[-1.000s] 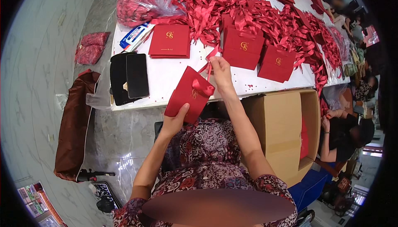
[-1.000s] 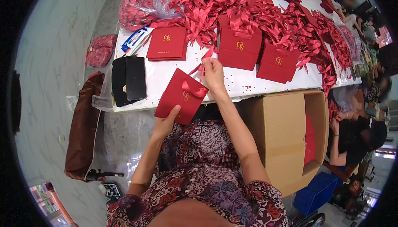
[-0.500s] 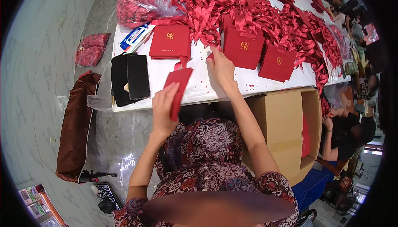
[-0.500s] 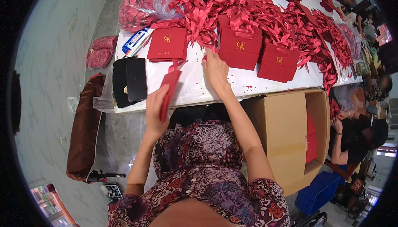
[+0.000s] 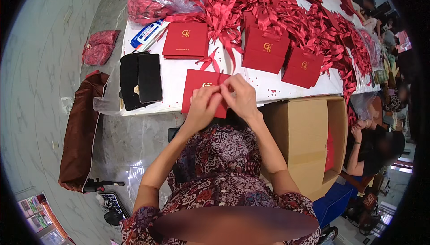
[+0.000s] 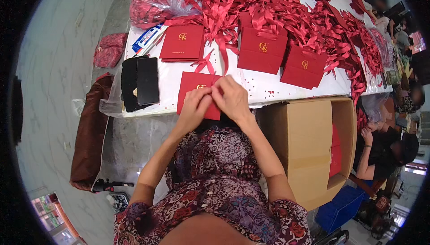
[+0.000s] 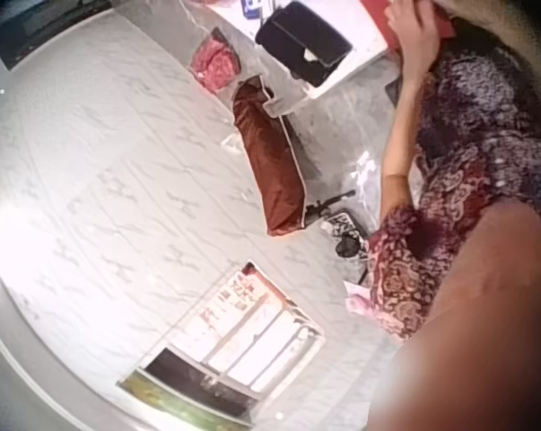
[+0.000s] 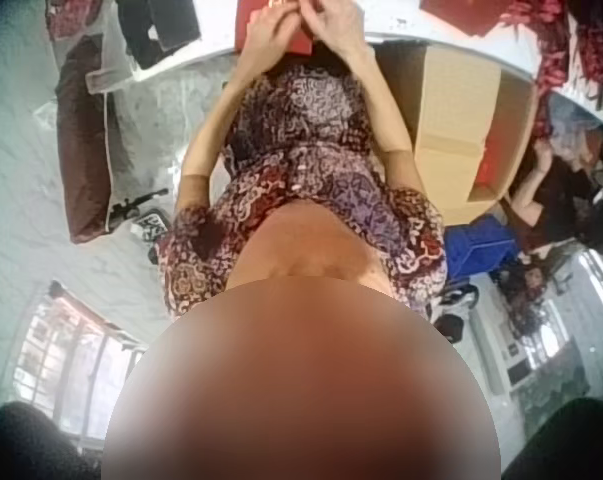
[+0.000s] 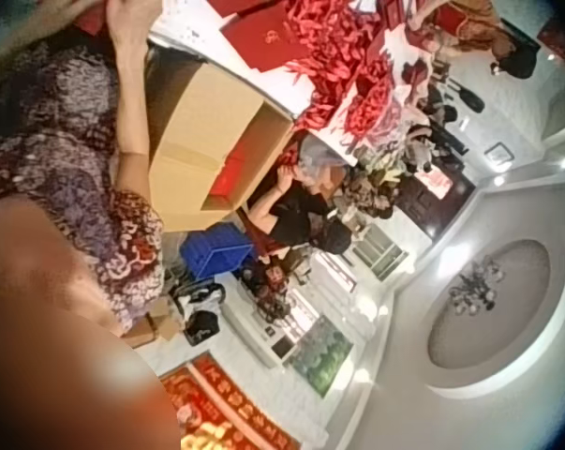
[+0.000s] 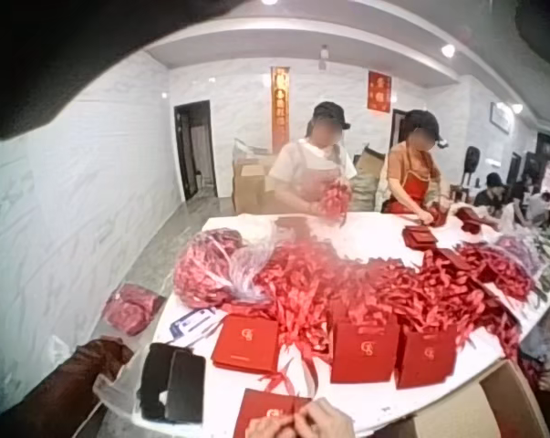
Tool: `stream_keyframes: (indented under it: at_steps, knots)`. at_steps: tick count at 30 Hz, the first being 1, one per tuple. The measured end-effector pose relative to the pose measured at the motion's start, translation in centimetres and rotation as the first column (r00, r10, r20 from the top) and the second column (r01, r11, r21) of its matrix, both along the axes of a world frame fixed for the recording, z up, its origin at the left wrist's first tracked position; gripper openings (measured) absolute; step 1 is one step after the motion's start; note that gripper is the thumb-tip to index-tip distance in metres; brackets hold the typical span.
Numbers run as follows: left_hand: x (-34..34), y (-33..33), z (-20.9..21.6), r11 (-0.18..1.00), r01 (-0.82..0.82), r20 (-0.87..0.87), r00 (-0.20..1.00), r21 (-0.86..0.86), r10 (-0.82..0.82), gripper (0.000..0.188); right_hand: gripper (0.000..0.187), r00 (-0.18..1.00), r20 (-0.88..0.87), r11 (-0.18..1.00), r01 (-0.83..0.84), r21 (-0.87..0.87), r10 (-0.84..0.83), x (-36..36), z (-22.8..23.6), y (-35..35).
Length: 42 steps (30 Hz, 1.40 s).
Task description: Tying red ribbons onto small red gift bags.
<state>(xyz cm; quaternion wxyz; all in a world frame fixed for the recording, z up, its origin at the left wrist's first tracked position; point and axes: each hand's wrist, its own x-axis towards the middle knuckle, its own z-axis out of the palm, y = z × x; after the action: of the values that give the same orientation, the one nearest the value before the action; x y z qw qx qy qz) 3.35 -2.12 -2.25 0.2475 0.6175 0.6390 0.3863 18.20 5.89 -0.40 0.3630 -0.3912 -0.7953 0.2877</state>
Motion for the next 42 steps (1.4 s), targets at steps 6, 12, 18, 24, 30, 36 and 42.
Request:
stream_keyframes:
  at_steps: [6, 12, 18, 24, 30, 36, 42]
  knots:
    - [-2.3, 3.6, -1.9, 0.921, 0.284, 0.93, 0.328, -0.266, 0.167, 0.031, 0.016, 0.968, 0.046, 0.96, -0.252, 0.118, 0.248, -0.6, -0.2, -2.6]
    - [-2.1, 3.0, -2.1, 0.94, 0.225, 0.874, 0.469, -0.256, 0.126, 0.029, 0.017, 0.982, 0.052, 0.983, -0.183, -0.015, 0.184, -0.1, -0.2, -3.2]
    - [-1.2, 2.0, -1.1, 0.989, -0.04, 0.361, 0.928, -0.144, 0.09, 0.021, 0.022, 0.984, 0.17, 0.999, 0.047, 0.021, -0.05, 0.6, -0.6, -3.1]
    - [-0.7, 2.7, -3.3, 0.991, -0.003, 0.566, 0.821, -0.134, 0.079, 0.025, 0.025, 0.997, 0.067, 0.983, 0.026, 0.183, -0.039, -0.8, -0.6, -2.6]
    - [-0.3, 3.1, -1.1, 0.973, -0.002, 0.611, 0.778, -0.231, 0.147, 0.026, 0.015, 0.999, 0.036, 0.991, 0.002, 0.137, -0.007, 0.1, -1.8, -2.0]
    - [-1.8, 4.3, -0.3, 0.993, -0.006, -0.442, 0.895, 0.12, 0.059, 0.037, 0.011, 0.992, 0.058, 0.989, 0.113, -0.093, -0.108, 1.2, -2.6, -1.0]
    - [-2.0, 5.1, 0.2, 0.997, 0.065, -0.469, 0.882, 0.041, -0.039, 0.042, 0.015, 0.987, 0.076, 0.983, 0.148, -0.105, -0.14, 0.2, -3.2, 0.1]
